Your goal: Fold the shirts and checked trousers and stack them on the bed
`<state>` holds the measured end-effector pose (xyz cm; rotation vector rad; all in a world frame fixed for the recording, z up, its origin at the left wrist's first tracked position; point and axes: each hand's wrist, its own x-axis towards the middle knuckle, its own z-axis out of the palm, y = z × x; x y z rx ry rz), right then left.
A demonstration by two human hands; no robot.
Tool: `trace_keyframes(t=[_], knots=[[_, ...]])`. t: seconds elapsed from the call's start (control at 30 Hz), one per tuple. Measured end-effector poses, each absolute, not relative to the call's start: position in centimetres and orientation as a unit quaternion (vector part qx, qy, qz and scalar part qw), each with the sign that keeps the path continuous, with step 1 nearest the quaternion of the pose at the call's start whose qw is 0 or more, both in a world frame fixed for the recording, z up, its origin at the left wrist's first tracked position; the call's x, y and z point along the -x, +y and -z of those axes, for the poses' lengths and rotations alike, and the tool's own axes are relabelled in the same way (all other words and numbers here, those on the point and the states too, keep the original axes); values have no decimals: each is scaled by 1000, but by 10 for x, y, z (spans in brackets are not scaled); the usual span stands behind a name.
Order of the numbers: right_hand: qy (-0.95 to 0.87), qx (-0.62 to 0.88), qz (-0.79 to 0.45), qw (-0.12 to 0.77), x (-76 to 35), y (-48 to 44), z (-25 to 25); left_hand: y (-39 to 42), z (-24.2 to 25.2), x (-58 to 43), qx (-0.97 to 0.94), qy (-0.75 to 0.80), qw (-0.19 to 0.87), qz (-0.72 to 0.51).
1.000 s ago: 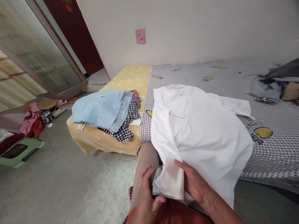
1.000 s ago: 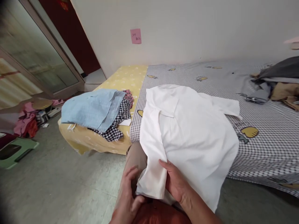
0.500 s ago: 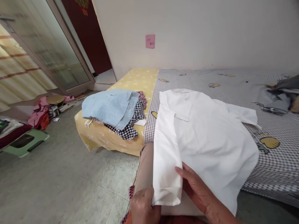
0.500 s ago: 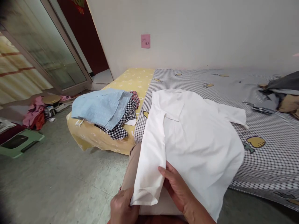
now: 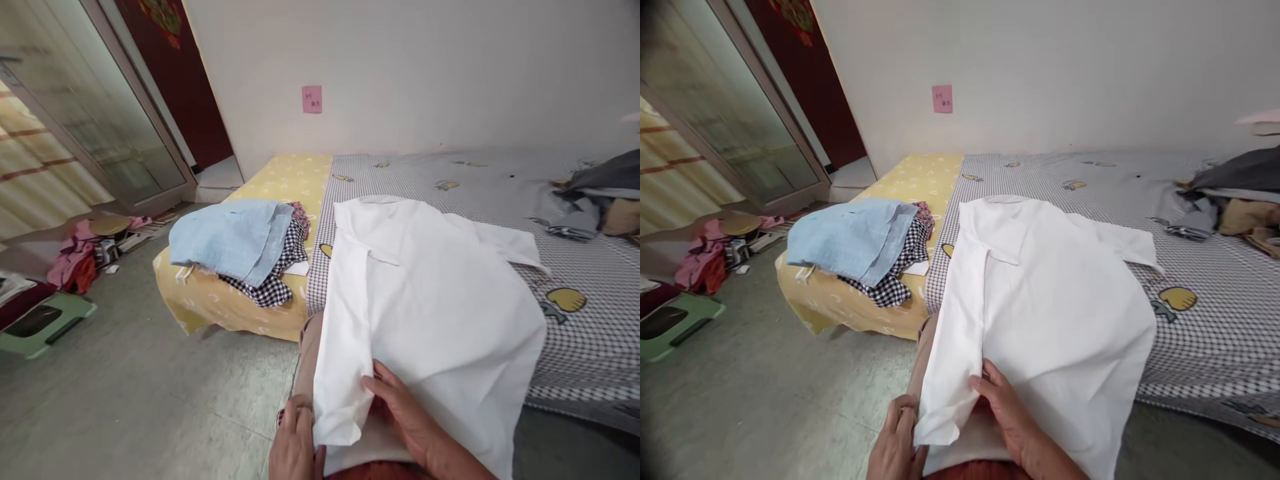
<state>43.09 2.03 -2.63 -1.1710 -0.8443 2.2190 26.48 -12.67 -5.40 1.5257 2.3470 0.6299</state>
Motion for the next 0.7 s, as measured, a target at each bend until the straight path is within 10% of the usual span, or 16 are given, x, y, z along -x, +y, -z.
trace_keyframes(t=[0.37,0.7], knots=[[-303,411,-847,146,-438,10,20,-151,41,-265,-570,713,90,-398],[-402,402,-811,136,-440,16,21,-170,64,-254,-511,820,180,-187]])
